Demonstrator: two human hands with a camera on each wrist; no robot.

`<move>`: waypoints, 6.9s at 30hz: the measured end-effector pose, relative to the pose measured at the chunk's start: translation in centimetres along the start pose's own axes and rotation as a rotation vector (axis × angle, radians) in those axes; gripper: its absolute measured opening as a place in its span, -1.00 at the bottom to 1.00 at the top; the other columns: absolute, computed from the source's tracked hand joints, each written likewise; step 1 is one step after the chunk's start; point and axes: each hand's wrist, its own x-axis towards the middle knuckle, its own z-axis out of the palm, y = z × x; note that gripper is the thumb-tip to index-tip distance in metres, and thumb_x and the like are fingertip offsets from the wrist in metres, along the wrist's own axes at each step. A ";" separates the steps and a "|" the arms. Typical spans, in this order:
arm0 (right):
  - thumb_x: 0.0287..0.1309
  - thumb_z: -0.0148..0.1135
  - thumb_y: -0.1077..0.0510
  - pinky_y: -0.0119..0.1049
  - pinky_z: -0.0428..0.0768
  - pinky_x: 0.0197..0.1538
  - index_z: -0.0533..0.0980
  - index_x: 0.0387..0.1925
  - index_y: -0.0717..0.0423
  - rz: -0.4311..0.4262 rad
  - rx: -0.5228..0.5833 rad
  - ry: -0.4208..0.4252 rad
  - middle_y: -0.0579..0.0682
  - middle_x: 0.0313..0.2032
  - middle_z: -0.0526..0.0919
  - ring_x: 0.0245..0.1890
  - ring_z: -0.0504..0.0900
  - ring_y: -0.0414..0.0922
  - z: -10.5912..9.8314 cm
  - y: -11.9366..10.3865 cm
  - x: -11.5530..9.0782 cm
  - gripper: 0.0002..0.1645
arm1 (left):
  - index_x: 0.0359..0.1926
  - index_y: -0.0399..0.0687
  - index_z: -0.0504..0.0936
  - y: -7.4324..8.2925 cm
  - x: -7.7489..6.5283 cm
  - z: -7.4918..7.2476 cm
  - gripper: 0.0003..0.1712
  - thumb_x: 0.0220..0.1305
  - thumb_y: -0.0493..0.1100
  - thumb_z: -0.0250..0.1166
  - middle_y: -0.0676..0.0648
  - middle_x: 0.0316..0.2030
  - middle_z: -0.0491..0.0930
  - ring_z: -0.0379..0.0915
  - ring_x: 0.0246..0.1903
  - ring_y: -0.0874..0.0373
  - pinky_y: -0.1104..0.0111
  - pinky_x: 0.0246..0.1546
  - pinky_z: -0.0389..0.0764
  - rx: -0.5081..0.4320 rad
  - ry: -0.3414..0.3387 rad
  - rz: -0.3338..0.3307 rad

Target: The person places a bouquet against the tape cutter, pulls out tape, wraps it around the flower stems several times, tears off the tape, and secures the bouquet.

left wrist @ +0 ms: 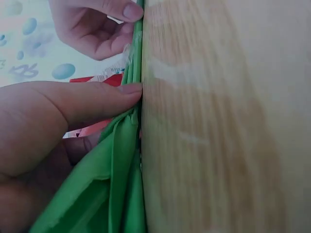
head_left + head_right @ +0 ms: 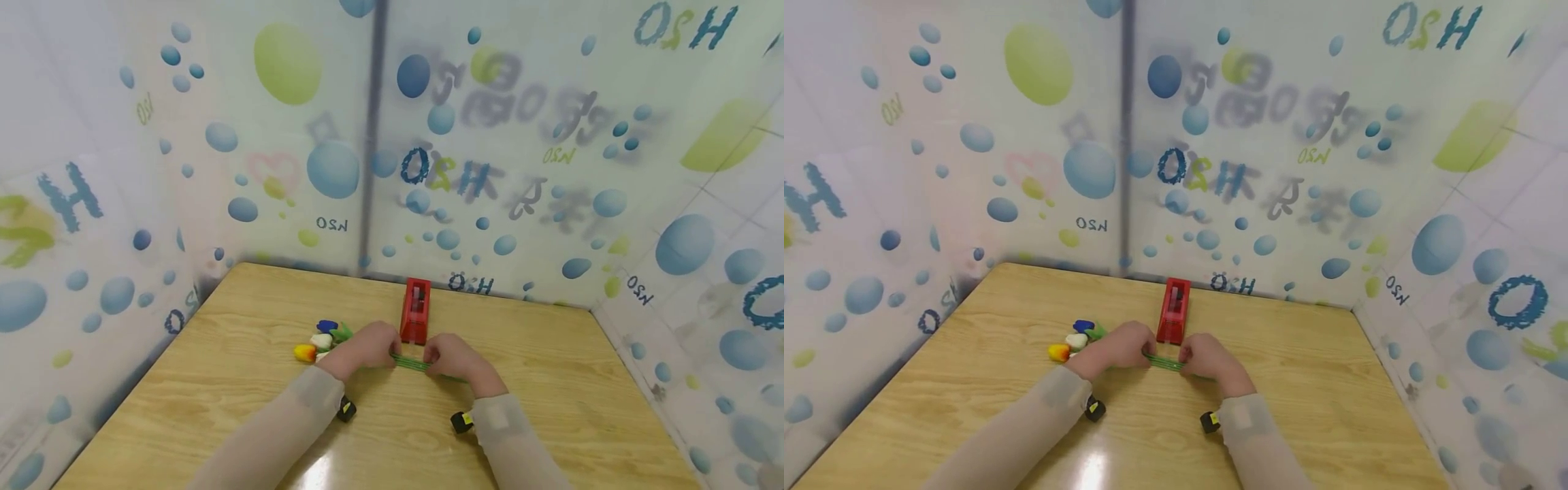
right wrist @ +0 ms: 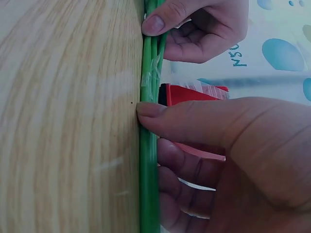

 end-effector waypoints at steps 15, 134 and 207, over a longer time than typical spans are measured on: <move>0.16 0.51 0.33 -0.30 0.53 -0.27 0.66 -0.38 0.09 0.016 0.008 -0.029 -0.12 -0.45 0.61 -0.40 0.50 -0.16 0.1 -0.2 0.0 -0.85 | -0.31 -0.06 0.78 0.4 -0.3 -0.1 -0.88 0.23 -0.37 0.46 0.04 -0.29 0.72 0.46 -0.35 0.26 0.34 -0.15 0.65 0.033 -0.056 0.073; 0.74 -0.17 0.00 -0.43 0.14 -0.58 0.42 -0.29 0.19 -0.012 0.782 -0.337 -0.22 -0.63 0.25 -0.68 0.09 -0.29 -1.2 -0.9 -0.4 -0.54 | -0.16 -0.25 0.68 -1.6 -1.0 2.1 -0.96 0.44 -0.40 0.32 0.03 -0.30 0.75 0.77 -0.25 0.23 0.42 -0.06 0.82 -1.641 0.277 0.099; 0.71 -0.06 0.01 -0.35 0.32 -0.43 0.58 -0.30 0.27 -0.103 0.057 0.143 -0.13 -0.58 0.37 -0.58 0.25 -0.20 -0.9 -2.7 -0.7 -0.49 | -0.20 -0.12 0.73 0.5 -0.7 2.4 -0.91 0.48 -0.34 0.32 0.03 -0.29 0.80 0.75 -0.30 0.25 0.43 -0.17 0.82 -1.753 0.511 -0.157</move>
